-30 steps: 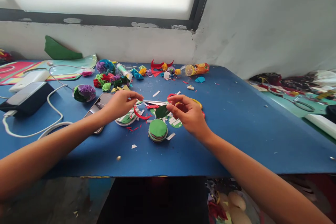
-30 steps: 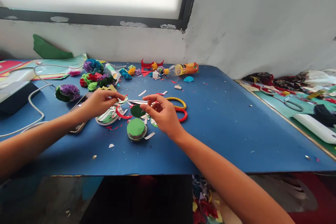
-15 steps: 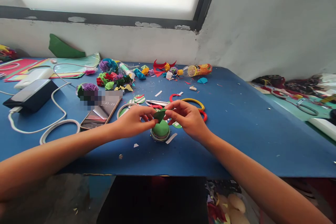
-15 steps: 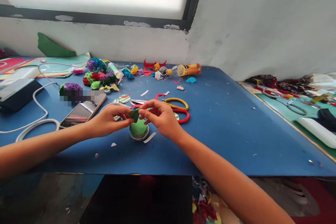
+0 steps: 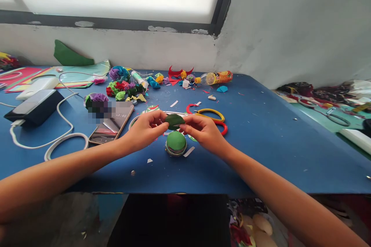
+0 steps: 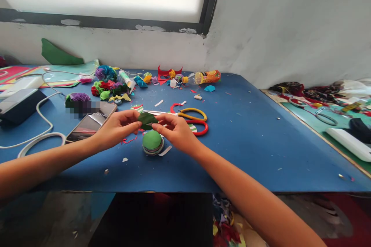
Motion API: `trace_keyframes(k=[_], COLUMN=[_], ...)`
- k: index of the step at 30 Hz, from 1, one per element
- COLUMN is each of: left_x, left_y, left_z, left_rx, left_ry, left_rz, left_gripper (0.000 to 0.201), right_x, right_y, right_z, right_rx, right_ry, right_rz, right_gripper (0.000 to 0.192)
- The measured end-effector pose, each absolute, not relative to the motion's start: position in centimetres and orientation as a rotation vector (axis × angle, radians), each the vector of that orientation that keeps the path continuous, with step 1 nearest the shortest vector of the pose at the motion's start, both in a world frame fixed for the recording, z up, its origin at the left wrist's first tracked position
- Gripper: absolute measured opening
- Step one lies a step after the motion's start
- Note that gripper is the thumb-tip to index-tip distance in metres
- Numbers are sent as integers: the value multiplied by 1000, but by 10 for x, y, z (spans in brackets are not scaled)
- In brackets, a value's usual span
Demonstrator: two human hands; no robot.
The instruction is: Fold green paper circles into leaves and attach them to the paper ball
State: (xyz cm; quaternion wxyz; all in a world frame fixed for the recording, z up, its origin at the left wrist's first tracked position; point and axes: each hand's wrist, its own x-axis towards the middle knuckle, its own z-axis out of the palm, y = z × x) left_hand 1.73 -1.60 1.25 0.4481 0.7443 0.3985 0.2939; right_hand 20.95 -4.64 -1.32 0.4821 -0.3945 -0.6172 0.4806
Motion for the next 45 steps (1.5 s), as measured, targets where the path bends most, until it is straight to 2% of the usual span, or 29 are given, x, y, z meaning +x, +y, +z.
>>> trace_keyframes(k=[2, 5, 7, 10, 13, 18, 21, 26, 36, 45], left_x=[16, 13, 11, 10, 10, 10, 12, 14, 14, 14], left_y=[-15, -10, -6, -4, -7, -11, -11, -11, -18, -19], left_z=[9, 4, 3, 2, 4, 7, 6, 3, 6, 7], left_rx=[1961, 2339, 2677, 2917, 2850, 2881, 3011, 2877, 2857, 2917], left_ry=[1030, 975, 777, 553, 541, 446, 362, 418, 518, 541], left_rz=[791, 1178, 1383, 1358, 1343, 1590, 1536, 1444, 1333, 1315], left_gripper=[18, 29, 19, 8, 14, 17, 17, 13, 6, 5], right_x=[208, 206, 205, 204, 203, 203, 203, 203, 204, 204], right_y=[-46, -47, -49, -52, -54, -54, -54, -57, -57, -59], right_z=[-15, -15, -14, -12, -10, -7, -8, -12, -14, -13], right_rx=[-997, -977, -952, -925, -941, -1019, -1014, -951, -1029, -1003], right_ry=[-1515, -1506, -1505, -1506, -1453, -1367, -1413, -1514, -1667, -1697], right_rz=[1126, 1111, 1112, 1095, 1053, 1051, 1094, 1139, 959, 953], right_gripper=[21, 20, 19, 16, 17, 20, 21, 18, 21, 17])
